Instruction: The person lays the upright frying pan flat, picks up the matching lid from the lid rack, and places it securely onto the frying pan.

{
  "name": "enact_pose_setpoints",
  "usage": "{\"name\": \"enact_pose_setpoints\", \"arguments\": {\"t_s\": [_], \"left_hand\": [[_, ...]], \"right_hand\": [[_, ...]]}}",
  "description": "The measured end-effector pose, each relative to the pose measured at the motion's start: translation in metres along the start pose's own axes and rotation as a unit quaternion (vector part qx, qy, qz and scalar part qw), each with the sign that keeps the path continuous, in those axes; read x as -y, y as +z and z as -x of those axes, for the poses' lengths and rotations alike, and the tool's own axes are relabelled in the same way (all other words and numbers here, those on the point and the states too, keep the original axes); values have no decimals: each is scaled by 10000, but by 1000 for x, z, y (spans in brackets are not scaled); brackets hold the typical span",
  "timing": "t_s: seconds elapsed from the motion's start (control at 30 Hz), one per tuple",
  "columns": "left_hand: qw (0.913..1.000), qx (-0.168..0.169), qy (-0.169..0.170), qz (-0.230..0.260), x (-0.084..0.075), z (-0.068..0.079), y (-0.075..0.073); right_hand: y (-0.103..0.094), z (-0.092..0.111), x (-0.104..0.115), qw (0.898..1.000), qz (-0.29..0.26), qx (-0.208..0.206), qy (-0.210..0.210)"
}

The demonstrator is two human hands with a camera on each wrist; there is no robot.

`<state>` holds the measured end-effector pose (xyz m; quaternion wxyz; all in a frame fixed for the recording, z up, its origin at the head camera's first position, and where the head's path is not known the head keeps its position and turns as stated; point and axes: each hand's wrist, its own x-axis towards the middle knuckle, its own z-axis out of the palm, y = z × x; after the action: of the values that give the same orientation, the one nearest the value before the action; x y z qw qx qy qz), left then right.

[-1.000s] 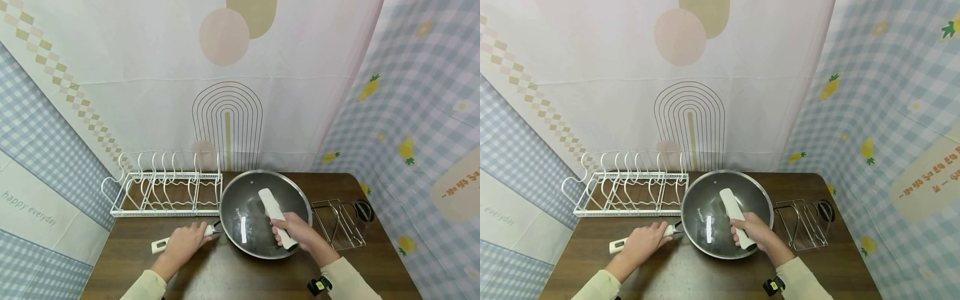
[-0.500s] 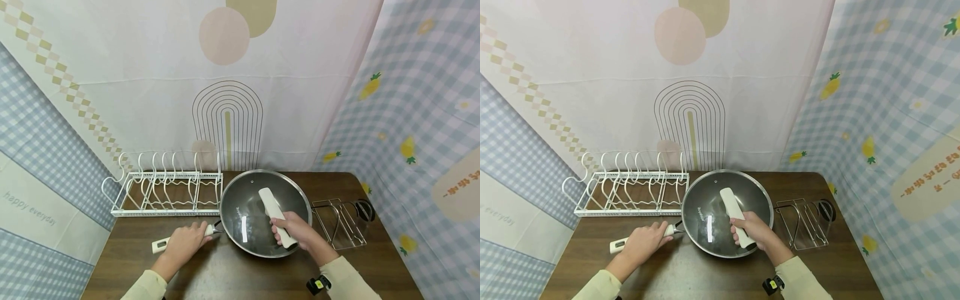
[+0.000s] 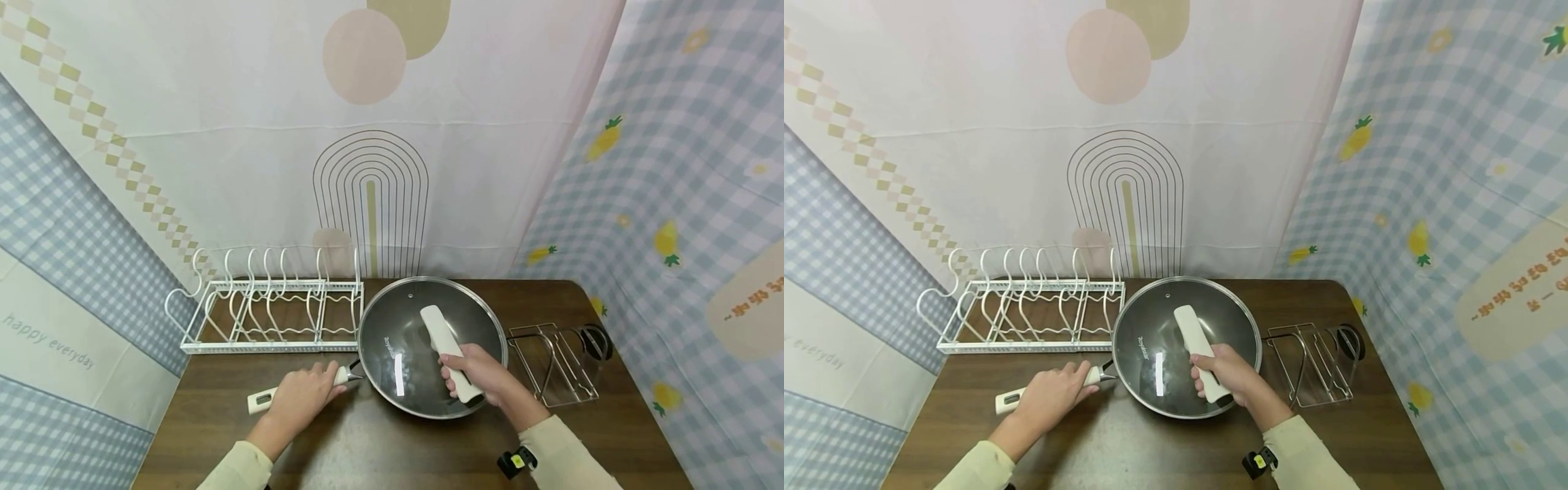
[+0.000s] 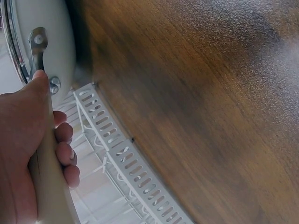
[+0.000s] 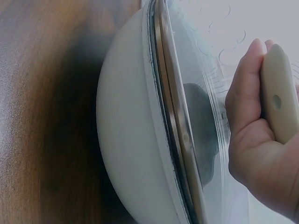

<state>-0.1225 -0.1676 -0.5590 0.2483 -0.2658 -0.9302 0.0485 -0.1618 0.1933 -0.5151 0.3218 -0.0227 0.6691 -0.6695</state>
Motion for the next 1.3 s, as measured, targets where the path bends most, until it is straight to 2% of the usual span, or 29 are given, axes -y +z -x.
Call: {"name": "enact_pose_setpoints", "arguments": {"t_s": [0.33, 0.63, 1.03, 1.3], "left_hand": [[9999, 137, -51, -4, 0, -2, 1], [9999, 69, 21, -108, 1, -2, 0], [9998, -197, 95, -44, 3, -6, 0], [10000, 54, 3, 22, 1, -4, 3]], "right_hand": [[-2, -3, -1, 10000, 34, -86, -22], [-4, -3, -1, 10000, 4, -51, -29], [-4, -4, 2, 9999, 15, -148, -41], [-1, -1, -4, 9997, -10, -223, -23]]}}
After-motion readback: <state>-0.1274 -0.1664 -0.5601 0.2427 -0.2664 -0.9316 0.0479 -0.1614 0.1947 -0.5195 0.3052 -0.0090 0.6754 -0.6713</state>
